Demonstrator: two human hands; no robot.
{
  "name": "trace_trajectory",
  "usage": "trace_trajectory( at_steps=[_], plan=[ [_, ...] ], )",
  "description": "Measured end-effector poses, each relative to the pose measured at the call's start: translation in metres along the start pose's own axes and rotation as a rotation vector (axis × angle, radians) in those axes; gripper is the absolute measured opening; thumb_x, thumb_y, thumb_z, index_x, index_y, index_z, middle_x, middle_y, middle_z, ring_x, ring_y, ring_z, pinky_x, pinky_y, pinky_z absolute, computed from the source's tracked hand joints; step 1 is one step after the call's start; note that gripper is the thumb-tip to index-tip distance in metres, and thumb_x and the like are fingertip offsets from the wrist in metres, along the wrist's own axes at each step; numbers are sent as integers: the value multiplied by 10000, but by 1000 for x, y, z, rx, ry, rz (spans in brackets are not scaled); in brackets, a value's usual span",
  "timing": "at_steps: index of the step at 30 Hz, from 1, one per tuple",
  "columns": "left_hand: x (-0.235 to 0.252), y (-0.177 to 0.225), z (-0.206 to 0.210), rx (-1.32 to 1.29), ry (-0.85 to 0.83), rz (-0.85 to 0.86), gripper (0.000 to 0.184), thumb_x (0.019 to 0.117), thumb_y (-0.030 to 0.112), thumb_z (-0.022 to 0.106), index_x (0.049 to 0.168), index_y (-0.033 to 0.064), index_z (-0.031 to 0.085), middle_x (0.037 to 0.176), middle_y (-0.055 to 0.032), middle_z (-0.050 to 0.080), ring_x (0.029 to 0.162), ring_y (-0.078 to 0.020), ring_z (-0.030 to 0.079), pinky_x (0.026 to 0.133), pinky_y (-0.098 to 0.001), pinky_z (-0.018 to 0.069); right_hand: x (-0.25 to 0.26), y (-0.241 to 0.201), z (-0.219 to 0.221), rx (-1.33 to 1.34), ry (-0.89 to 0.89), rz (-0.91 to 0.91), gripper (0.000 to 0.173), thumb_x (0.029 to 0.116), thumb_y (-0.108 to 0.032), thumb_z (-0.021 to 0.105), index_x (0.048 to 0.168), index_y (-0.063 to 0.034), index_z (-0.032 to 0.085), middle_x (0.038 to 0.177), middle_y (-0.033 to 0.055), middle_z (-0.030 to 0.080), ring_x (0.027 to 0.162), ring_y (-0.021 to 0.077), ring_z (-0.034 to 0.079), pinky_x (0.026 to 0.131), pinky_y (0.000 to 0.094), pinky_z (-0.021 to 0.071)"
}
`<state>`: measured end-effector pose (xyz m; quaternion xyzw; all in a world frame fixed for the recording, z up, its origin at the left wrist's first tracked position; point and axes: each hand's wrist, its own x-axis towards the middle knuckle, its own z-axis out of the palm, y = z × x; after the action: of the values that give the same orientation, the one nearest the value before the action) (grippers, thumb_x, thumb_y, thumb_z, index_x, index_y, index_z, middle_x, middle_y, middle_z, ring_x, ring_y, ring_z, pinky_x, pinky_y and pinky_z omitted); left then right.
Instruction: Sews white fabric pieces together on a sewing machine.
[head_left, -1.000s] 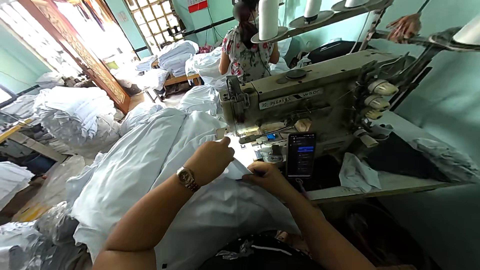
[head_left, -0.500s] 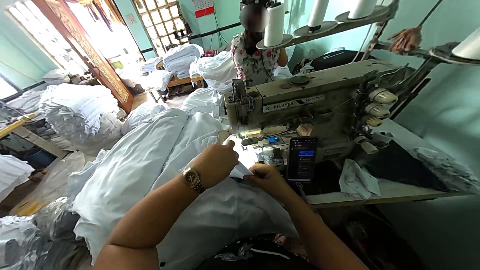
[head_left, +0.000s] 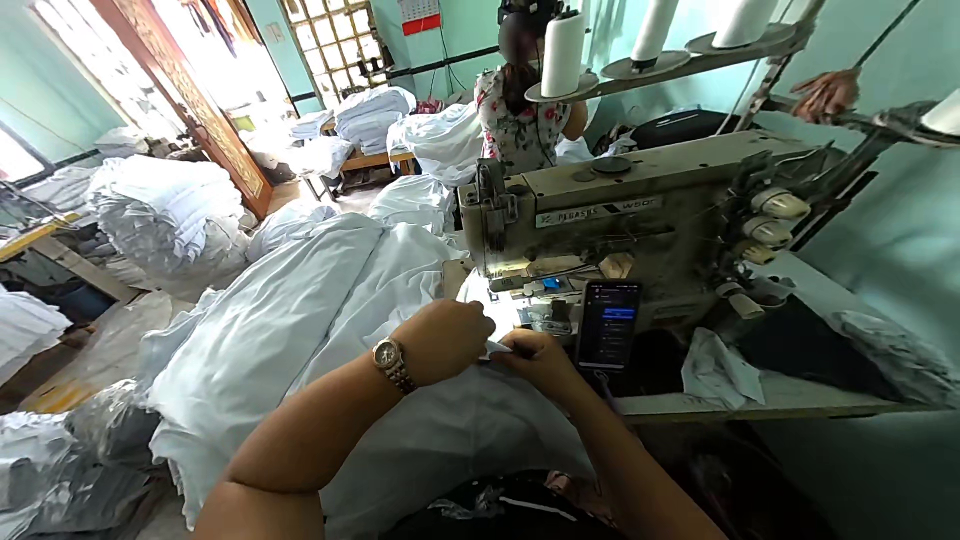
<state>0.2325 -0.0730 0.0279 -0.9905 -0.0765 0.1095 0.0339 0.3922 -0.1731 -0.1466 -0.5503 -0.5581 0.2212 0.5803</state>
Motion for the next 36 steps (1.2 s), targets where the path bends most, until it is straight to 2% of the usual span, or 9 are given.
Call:
trace_trajectory(
  at_steps=[10, 13, 17, 19, 22, 24, 27, 30, 36],
  plan=[
    [5, -2, 8, -36, 36, -38, 194, 1039, 166, 541, 1121, 37, 661, 1034, -174, 659, 911, -357, 683, 736, -533, 556, -1, -2, 1, 8, 18, 24, 158, 885, -233, 775, 858, -78, 756, 807, -31, 688, 683, -18, 586, 628, 158, 496],
    [4, -1, 13, -4, 70, -29, 272, 1047, 233, 528, 1002, 19, 690, 1090, -187, 636, 903, -353, 672, 707, -522, 554, 0, -2, 0, 19, 19, 10, 166, 888, -238, 776, 890, -73, 761, 829, -26, 693, 692, -14, 596, 639, 158, 506],
    [3, -2, 25, -60, 247, -1, 350, 1010, 348, 611, 881, 37, 708, 1043, -145, 646, 1005, -318, 636, 835, -483, 543, -4, -1, -1, 16, 26, -8, 159, 895, -233, 769, 915, -75, 755, 844, -22, 678, 703, -4, 589, 640, 157, 497],
    [2, -5, 38, -46, 390, 9, 407, 974, 440, 636, 801, 75, 688, 1045, -100, 665, 1077, -296, 602, 897, -484, 479, -9, 0, -2, -2, 37, -67, 143, 914, -200, 758, 961, -65, 760, 928, 8, 710, 792, 28, 639, 714, 182, 545],
    [5, -7, 60, -102, 440, -19, 361, 909, 505, 709, 908, 144, 704, 1227, -19, 685, 1354, -293, 497, 1111, -564, 364, -24, 3, -2, -67, 69, -102, 136, 943, -175, 727, 1018, -65, 758, 1040, 36, 736, 928, 68, 686, 830, 235, 584],
    [14, -19, 77, -135, 373, -7, 339, 897, 406, 752, 1135, 171, 699, 1350, -14, 653, 1476, -347, 372, 1179, -679, 226, -26, 0, -1, -121, 97, -119, 157, 966, -175, 693, 1059, -65, 755, 1065, 39, 734, 948, 66, 689, 851, 241, 587],
    [29, -36, 93, -142, 396, 44, 166, 962, 242, 649, 1092, 154, 703, 1245, -2, 704, 1459, -306, 418, 1203, -679, 181, -17, -2, -1, -223, 134, -127, 171, 979, -129, 645, 1094, -72, 758, 1080, 51, 738, 983, 80, 699, 887, 263, 591],
    [40, -46, 97, -97, 455, 31, 249, 947, 106, 618, 1152, 175, 741, 1160, 6, 740, 1408, -277, 491, 1215, -666, 188, -5, 2, -2, -337, 158, -133, 211, 993, -120, 593, 1118, -91, 761, 1078, 55, 746, 1005, 114, 705, 915, 311, 584],
    [47, -49, 98, -9, 464, -3, 214, 975, 66, 578, 1046, 158, 757, 1131, -1, 742, 1392, -297, 507, 1186, -715, 198, -2, 4, 0, -477, 168, -172, 232, 993, -87, 566, 1112, -80, 765, 1139, 80, 753, 1050, 173, 724, 935, 358, 587]
  ],
)
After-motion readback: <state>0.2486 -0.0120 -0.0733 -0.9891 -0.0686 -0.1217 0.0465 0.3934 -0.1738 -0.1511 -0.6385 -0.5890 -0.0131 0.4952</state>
